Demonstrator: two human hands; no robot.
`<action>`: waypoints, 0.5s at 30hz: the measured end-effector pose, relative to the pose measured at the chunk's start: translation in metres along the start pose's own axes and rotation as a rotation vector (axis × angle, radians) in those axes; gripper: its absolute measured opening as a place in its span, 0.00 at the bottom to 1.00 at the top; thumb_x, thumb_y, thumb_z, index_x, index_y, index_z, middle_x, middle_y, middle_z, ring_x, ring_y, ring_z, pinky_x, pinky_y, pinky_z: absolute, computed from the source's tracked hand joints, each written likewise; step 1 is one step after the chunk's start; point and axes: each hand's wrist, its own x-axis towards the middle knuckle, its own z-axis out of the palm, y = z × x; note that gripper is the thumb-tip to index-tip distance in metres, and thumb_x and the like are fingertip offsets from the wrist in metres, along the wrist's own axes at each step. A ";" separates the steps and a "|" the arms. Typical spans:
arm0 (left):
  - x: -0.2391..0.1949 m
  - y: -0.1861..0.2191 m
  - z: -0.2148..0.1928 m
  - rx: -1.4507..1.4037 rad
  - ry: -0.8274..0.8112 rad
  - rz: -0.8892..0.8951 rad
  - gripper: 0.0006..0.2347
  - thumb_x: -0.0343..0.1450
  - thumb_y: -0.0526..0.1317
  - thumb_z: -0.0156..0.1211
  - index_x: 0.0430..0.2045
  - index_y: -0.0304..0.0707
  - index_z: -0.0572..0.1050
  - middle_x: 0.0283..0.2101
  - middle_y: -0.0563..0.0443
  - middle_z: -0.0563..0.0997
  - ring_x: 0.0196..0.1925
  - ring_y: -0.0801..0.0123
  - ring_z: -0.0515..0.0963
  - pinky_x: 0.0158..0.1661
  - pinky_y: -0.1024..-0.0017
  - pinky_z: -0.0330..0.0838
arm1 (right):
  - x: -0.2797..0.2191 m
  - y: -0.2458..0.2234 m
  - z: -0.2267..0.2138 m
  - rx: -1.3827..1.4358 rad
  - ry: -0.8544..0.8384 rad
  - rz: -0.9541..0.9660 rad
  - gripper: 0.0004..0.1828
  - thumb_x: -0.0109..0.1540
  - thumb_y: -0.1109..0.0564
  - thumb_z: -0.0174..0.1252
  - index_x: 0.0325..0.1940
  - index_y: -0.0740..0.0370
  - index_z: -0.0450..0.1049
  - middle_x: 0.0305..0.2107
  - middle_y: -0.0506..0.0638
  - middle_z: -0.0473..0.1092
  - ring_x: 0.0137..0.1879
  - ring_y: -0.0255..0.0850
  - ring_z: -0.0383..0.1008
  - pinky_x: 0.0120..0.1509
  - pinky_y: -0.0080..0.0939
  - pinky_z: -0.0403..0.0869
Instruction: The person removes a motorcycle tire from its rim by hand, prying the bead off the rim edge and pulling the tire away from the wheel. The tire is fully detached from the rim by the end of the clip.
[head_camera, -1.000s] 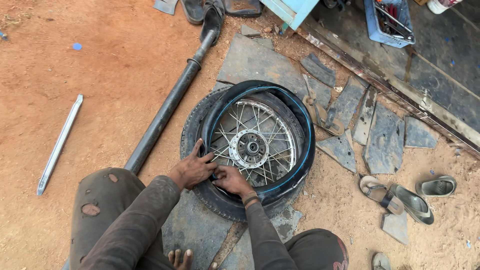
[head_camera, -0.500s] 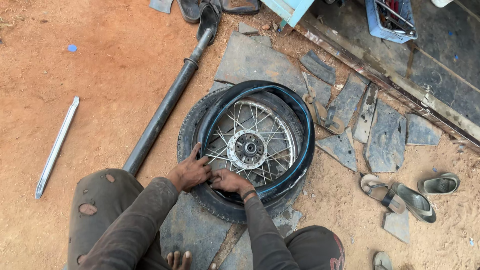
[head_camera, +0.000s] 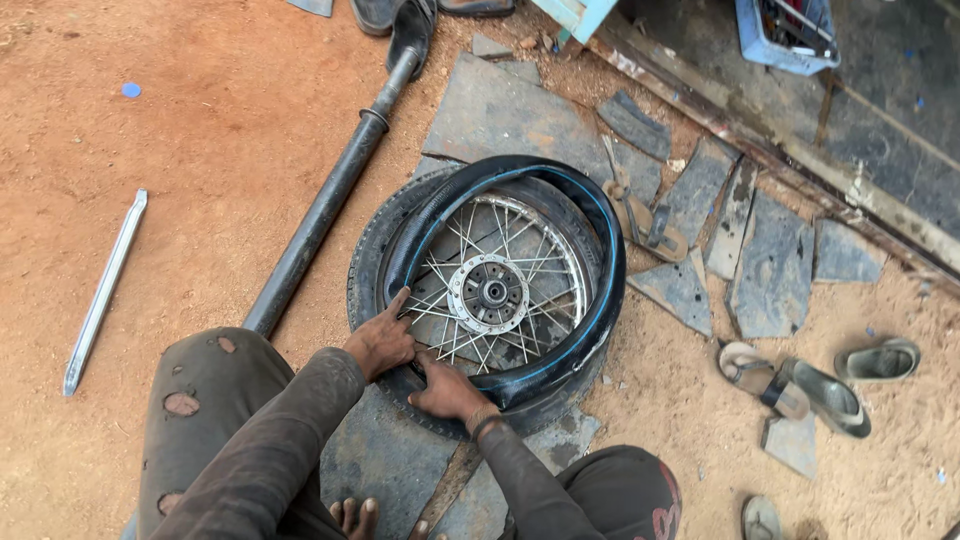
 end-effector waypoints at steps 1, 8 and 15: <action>0.001 -0.002 0.000 0.003 -0.051 0.007 0.04 0.69 0.38 0.65 0.31 0.56 0.84 0.35 0.63 0.84 0.56 0.65 0.77 0.74 0.35 0.33 | -0.009 -0.003 0.005 -0.046 0.131 -0.047 0.46 0.53 0.49 0.72 0.70 0.66 0.62 0.57 0.64 0.71 0.63 0.60 0.71 0.68 0.58 0.67; 0.003 0.001 0.004 0.014 -0.066 -0.008 0.06 0.69 0.38 0.65 0.35 0.59 0.82 0.40 0.63 0.83 0.58 0.64 0.76 0.74 0.39 0.32 | -0.034 0.036 -0.030 0.077 -0.076 0.336 0.26 0.63 0.33 0.58 0.55 0.50 0.81 0.37 0.54 0.81 0.43 0.52 0.82 0.51 0.51 0.77; -0.008 -0.003 -0.001 -0.054 0.031 -0.053 0.08 0.67 0.39 0.66 0.37 0.57 0.82 0.44 0.62 0.82 0.60 0.65 0.73 0.72 0.33 0.33 | 0.002 0.036 -0.043 -0.085 -0.083 0.181 0.23 0.54 0.40 0.70 0.46 0.53 0.78 0.36 0.51 0.78 0.46 0.47 0.79 0.53 0.52 0.75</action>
